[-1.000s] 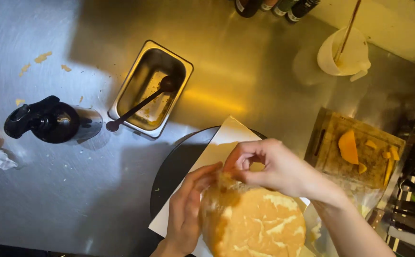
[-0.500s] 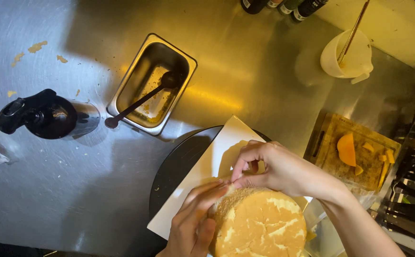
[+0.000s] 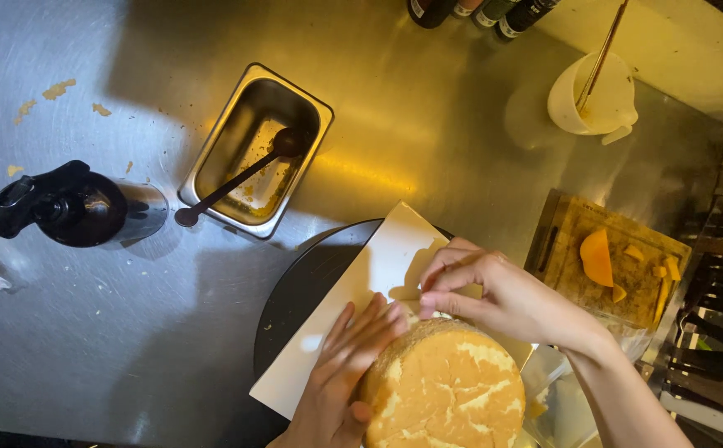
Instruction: The person assembles a layered cake on a turntable, scooping cream from a container and spreading it between sponge layers by hand, then rotating and pressing the stacked layers to align them. They carry a knife to the sink, wash it, and return to smooth the cream around the cake's side.
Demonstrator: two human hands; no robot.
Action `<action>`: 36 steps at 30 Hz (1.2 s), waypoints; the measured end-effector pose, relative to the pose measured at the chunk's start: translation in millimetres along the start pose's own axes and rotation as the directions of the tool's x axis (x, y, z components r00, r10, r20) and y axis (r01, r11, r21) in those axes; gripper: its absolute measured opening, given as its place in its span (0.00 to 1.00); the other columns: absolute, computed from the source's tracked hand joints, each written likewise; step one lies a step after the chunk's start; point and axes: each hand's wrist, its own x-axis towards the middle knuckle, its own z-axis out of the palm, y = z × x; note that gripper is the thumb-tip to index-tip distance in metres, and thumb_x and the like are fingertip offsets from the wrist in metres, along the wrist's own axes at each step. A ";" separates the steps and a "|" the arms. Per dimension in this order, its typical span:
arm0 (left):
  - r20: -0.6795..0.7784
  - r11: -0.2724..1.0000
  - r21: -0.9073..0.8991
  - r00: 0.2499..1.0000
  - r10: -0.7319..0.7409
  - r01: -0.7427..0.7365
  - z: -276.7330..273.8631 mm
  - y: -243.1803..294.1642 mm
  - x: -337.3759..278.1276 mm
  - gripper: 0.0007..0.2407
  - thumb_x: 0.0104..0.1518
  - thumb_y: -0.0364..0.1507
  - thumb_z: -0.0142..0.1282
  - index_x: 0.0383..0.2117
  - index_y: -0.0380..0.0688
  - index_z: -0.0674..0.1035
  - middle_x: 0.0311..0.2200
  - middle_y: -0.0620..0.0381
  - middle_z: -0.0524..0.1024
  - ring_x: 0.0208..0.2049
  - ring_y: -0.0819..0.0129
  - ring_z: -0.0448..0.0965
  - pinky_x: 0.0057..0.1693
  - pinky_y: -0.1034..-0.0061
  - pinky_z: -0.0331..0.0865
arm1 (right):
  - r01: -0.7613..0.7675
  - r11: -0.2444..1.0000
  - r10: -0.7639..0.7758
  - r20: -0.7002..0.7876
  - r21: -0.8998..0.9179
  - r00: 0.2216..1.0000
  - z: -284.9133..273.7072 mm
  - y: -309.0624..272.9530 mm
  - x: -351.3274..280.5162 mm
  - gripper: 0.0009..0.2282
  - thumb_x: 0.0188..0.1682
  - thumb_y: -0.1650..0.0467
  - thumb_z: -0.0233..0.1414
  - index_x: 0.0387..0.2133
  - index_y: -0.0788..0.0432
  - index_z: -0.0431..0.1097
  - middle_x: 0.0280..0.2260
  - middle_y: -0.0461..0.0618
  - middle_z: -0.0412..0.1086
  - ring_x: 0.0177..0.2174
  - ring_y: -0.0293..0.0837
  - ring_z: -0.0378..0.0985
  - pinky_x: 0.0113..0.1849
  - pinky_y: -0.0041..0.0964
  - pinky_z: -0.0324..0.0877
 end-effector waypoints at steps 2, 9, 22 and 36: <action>0.004 0.999 0.034 1.000 0.000 0.000 -2.3 2.9 4.8 0.38 0.68 0.57 0.16 0.65 0.39 0.69 0.70 0.38 0.65 0.76 0.41 0.58 0.77 0.44 0.44 | 0.039 0.999 -0.039 -0.012 0.007 0.999 0.0 -4.6 -6.6 0.11 0.50 0.65 0.56 0.31 0.59 0.83 0.34 0.49 0.77 0.41 0.46 0.74 0.45 0.39 0.69; 0.076 0.993 -0.084 0.994 -0.075 0.081 -14.3 15.3 18.6 0.41 0.64 0.61 0.15 0.68 0.38 0.61 0.72 0.41 0.59 0.76 0.45 0.56 0.77 0.50 0.44 | -0.031 1.000 0.029 -0.325 -0.002 0.945 24.8 -8.6 -56.8 0.22 0.59 0.60 0.39 0.40 0.63 0.77 0.42 0.48 0.79 0.47 0.47 0.76 0.51 0.39 0.70; 0.328 0.999 0.028 0.944 -0.025 0.016 -19.2 29.0 38.6 0.47 0.56 0.66 0.11 0.70 0.40 0.61 0.72 0.48 0.62 0.78 0.52 0.49 0.78 0.53 0.31 | 0.303 0.906 0.160 -0.902 0.296 0.401 151.5 -7.6 -86.8 0.38 0.60 0.47 0.29 0.65 0.72 0.56 0.65 0.68 0.62 0.68 0.57 0.58 0.71 0.53 0.34; -0.044 0.948 -0.316 0.998 -0.038 0.023 8.1 -14.1 -5.1 0.52 0.53 0.69 0.26 0.68 0.24 0.54 0.70 0.32 0.56 0.75 0.45 0.51 0.77 0.52 0.40 | -0.356 0.770 0.561 -0.827 0.530 -0.017 144.2 113.1 -210.4 0.13 0.53 0.68 0.54 0.45 0.64 0.76 0.34 0.55 0.81 0.33 0.41 0.84 0.37 0.38 0.75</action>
